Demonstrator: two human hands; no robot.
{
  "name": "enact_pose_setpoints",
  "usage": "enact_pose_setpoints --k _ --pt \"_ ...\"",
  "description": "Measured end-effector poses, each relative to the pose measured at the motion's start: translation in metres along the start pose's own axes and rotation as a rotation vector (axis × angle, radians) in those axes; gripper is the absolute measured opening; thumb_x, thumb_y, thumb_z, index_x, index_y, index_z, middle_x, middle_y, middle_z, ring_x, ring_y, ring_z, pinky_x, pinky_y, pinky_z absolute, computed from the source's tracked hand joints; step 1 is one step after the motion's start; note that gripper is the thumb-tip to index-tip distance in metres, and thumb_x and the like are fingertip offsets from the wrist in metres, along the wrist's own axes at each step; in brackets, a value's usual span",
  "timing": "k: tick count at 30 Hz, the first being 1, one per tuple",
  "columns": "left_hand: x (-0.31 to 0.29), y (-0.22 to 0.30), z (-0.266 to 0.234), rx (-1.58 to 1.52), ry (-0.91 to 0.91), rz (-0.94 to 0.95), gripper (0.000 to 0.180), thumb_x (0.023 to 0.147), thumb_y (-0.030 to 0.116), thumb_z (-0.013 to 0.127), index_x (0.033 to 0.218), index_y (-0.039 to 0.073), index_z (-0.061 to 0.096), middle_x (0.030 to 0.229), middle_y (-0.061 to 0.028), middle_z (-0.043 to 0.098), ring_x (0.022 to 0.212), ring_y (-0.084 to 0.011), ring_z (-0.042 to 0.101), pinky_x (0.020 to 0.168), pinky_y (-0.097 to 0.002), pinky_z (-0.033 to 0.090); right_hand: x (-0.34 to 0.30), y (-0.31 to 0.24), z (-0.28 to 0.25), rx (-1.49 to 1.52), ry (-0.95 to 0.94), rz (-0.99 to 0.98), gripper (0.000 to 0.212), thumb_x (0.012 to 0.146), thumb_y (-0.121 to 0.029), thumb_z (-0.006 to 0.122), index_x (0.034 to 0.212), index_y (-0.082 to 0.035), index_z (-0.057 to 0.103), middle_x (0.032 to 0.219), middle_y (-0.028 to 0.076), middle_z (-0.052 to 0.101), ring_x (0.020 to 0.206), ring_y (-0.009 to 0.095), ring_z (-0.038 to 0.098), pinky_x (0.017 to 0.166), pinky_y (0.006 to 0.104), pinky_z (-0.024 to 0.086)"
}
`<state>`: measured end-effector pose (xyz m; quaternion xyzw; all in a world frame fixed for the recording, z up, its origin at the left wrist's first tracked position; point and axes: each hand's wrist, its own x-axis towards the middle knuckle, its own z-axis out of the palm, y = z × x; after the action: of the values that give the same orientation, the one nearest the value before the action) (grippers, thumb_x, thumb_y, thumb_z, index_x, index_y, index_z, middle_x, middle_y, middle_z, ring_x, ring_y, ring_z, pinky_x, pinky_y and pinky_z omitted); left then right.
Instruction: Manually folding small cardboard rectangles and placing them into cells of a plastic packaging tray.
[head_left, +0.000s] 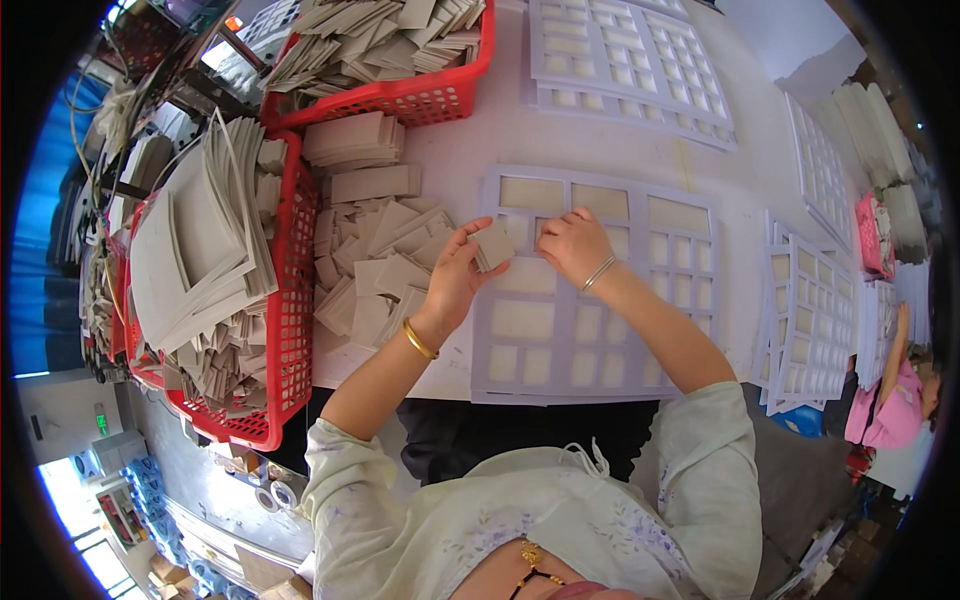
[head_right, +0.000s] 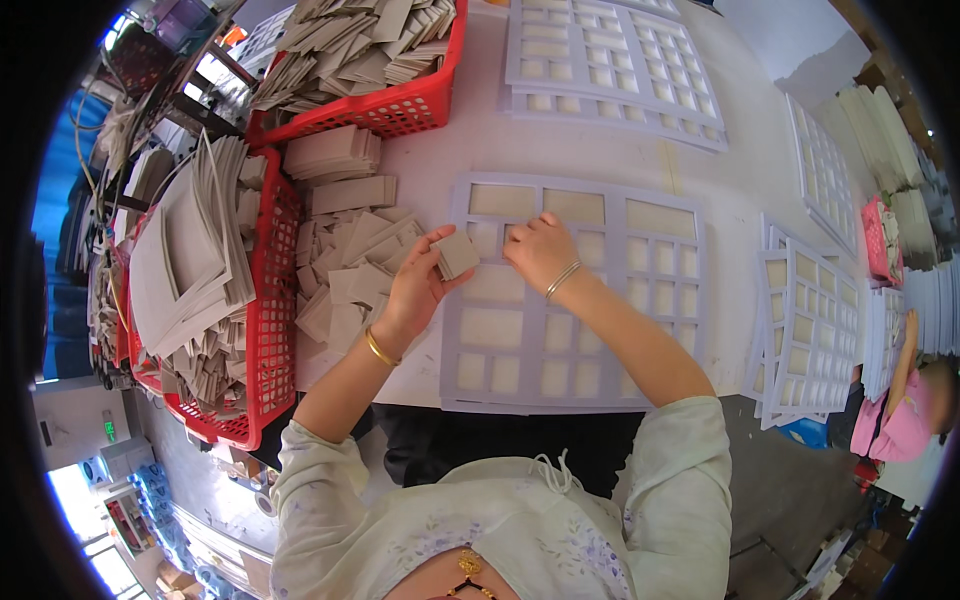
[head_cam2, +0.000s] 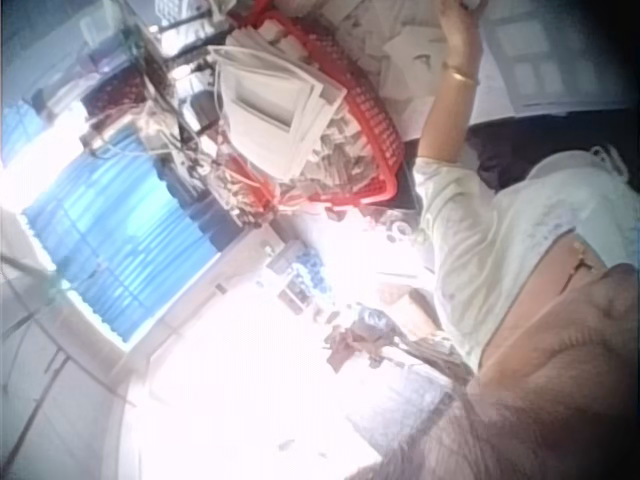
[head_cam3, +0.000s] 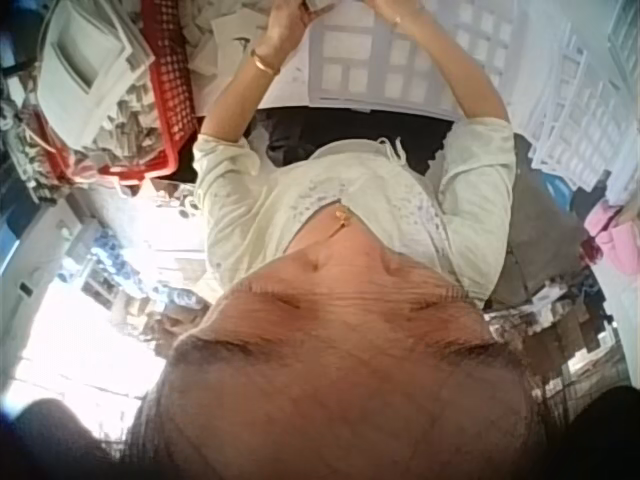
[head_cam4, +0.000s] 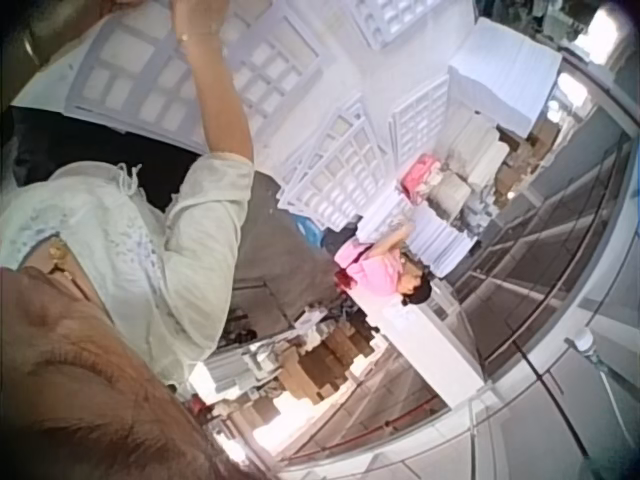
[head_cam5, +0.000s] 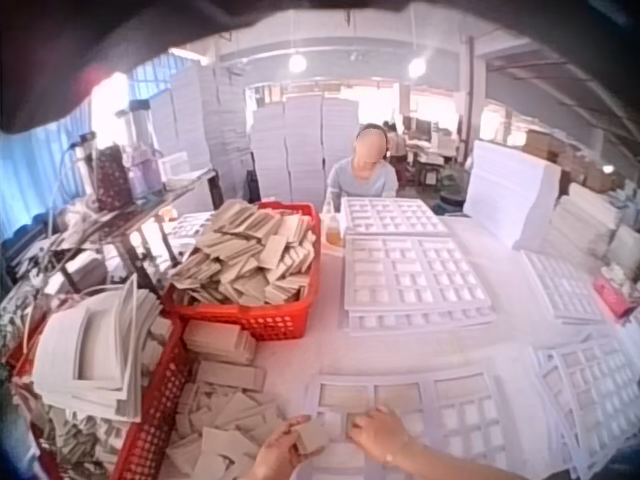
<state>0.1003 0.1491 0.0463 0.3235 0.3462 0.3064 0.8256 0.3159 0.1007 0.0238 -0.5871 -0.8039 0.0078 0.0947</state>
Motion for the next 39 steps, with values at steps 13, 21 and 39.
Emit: enact_pose_setpoints --k 13,21,39 --pt "-0.010 -0.004 0.014 -0.050 -0.131 -0.057 0.037 0.099 0.017 0.032 0.133 0.005 0.040 0.123 -0.0083 0.052 0.112 -0.0197 0.054 0.096 -0.0396 0.047 -0.004 -0.027 -0.054 0.455 0.158 0.222 0.028 0.077 -0.017 0.069 0.104 -0.013 0.062 0.099 0.003 0.063 0.082 0.019 0.060 0.086 0.0391 0.042" --pt "-0.015 -0.012 0.026 -0.105 -0.151 -0.158 0.036 0.100 0.018 0.034 0.133 0.006 0.040 0.121 -0.0088 0.053 0.109 -0.0199 0.056 0.091 -0.0374 0.052 -0.021 -0.036 -0.036 0.741 0.340 0.222 0.025 0.072 -0.008 0.073 0.091 -0.005 0.057 0.086 0.005 0.060 0.066 0.016 0.060 0.058 0.0277 0.047" --pt "0.008 -0.011 0.007 0.744 0.085 0.379 0.016 0.087 0.012 0.064 0.100 0.004 0.069 0.074 0.0023 0.060 0.065 -0.0037 0.047 0.054 -0.0206 0.039 -0.035 0.014 -0.048 1.323 0.272 0.746 0.019 0.079 -0.008 0.070 0.096 -0.006 0.061 0.080 -0.003 0.063 0.065 0.003 0.053 0.050 0.0198 0.041"
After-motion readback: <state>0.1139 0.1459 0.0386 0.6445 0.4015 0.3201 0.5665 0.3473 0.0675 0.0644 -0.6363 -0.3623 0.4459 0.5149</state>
